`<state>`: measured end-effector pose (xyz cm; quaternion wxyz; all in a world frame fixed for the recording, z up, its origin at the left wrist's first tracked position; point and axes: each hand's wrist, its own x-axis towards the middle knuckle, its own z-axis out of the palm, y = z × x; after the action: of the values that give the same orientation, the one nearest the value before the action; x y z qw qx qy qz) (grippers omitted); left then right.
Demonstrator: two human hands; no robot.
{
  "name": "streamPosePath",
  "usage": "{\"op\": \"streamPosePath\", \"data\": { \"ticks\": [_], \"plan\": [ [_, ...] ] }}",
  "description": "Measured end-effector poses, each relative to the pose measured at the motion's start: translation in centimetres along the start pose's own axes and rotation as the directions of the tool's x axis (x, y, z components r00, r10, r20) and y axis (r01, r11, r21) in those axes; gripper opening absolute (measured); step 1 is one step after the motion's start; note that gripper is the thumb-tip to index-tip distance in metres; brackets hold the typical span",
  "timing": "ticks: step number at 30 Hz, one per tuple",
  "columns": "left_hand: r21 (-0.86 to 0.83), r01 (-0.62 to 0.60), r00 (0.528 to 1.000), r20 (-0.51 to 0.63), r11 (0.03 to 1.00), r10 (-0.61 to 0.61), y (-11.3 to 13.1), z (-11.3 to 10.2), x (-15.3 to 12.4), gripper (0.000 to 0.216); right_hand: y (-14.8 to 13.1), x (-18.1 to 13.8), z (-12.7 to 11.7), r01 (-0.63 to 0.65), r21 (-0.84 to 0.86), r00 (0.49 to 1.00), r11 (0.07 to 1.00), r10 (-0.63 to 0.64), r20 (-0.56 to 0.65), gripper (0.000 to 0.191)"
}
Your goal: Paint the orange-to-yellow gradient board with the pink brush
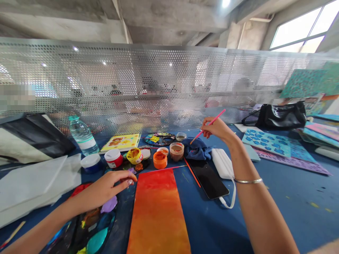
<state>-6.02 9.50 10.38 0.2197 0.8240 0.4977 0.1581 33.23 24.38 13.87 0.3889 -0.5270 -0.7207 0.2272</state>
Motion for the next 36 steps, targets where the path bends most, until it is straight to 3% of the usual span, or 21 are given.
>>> {"op": "streamPosePath", "data": {
  "ticks": [8,17,20,25,36],
  "plan": [
    [0.011,-0.005,1.0,0.009,1.0,0.005,0.0,0.0,0.0,0.029,3.1,0.4,0.3,-0.142,-0.083,0.986,0.986,0.149,0.075,0.019],
    [0.01,0.003,1.0,0.014,1.0,-0.003,0.1,0.0,0.1,0.028,2.3,0.6,-1.3,-0.039,-0.297,0.998,0.954,0.05,0.029,0.019],
    [0.013,-0.005,1.0,0.014,1.0,0.005,0.2,0.1,0.0,0.028,1.7,0.8,-0.8,-0.009,-0.362,0.991,0.932,0.056,0.12,0.022],
    [0.017,-0.016,1.0,0.015,1.0,0.016,0.1,0.1,-0.1,0.028,1.3,0.9,0.6,-0.029,-0.451,0.939,0.892,0.179,0.294,0.026],
    [0.01,-0.038,0.999,0.015,0.999,0.038,0.4,-0.2,-0.4,0.028,1.0,0.4,0.6,-0.059,-0.472,0.878,0.879,0.27,0.394,0.028]
  ]
}}
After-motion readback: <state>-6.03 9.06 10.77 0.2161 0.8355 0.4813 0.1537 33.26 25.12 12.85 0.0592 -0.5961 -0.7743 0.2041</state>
